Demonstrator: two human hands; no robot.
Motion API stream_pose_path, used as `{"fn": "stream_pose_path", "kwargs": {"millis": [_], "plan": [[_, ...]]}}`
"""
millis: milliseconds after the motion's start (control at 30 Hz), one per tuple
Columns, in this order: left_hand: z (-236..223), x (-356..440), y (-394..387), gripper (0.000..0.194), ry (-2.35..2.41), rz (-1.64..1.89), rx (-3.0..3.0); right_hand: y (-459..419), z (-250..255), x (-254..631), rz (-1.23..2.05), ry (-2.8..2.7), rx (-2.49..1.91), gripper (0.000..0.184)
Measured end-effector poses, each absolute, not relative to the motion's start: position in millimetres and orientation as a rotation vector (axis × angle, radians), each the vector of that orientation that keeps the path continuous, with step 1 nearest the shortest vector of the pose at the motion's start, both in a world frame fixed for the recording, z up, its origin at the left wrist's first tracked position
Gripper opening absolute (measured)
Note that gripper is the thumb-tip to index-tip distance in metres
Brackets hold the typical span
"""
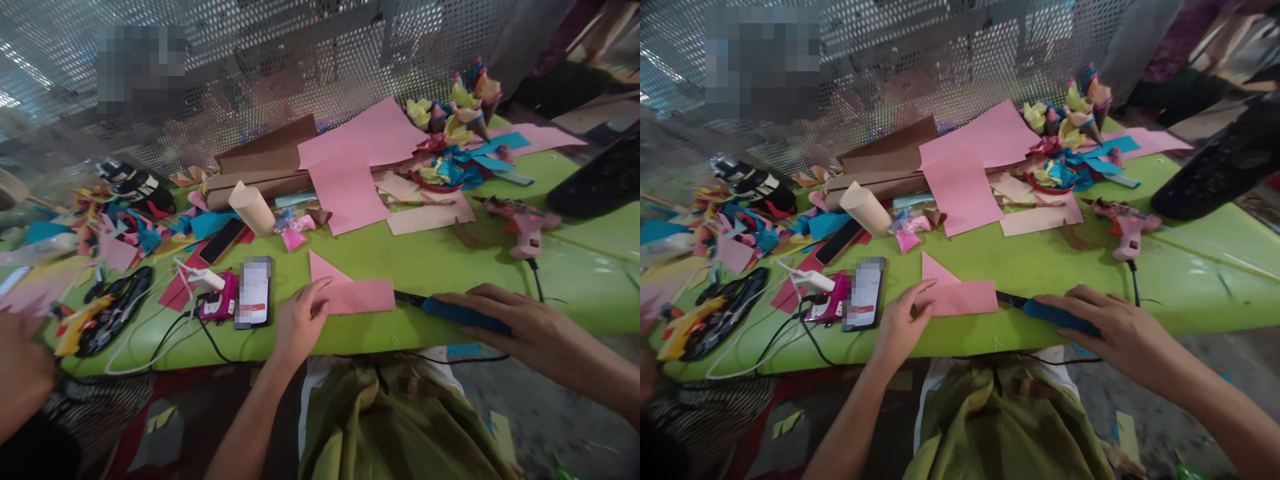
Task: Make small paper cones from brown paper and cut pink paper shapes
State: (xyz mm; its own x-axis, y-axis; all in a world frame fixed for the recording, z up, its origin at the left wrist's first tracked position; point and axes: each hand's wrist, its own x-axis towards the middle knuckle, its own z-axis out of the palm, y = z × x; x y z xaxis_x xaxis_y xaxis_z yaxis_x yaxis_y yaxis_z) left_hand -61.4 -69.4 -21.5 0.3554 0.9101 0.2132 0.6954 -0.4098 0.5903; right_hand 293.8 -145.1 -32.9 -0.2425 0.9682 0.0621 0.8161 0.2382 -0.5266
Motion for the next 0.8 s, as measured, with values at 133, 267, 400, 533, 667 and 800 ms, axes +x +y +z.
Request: {"fn": "stream_pose_path", "kwargs": {"millis": [133,267,400,533,667,800], "plan": [[-21.8,-59.5,-69.2,0.041,1.403,0.745,2.24,-144.4,-35.2,296.1,0.409,-2.182,-1.645,0.045],[-21.6,-56.7,-69.5,0.042,1.419,0.767,2.254,-142.4,-30.5,296.6,0.329,-2.24,-1.573,0.044],[-23.5,-53.6,-69.6,0.041,1.434,0.782,2.297,-141.0,-25.8,297.6,0.239,-2.284,-1.485,0.044],[-25.3,-49.1,-69.8,0.04,1.513,0.716,2.404,-143.3,-26.8,302.1,0.286,-2.312,-1.454,0.042],[-25.8,-43.9,-71.3,0.046,1.583,0.658,2.557,-148.7,-32.4,307.4,0.364,-2.308,-1.501,0.046],[-28.3,-39.8,-73.6,0.055,1.41,0.686,2.674,-151.3,-34.4,308.7,0.378,-2.309,-1.523,0.047]]}}
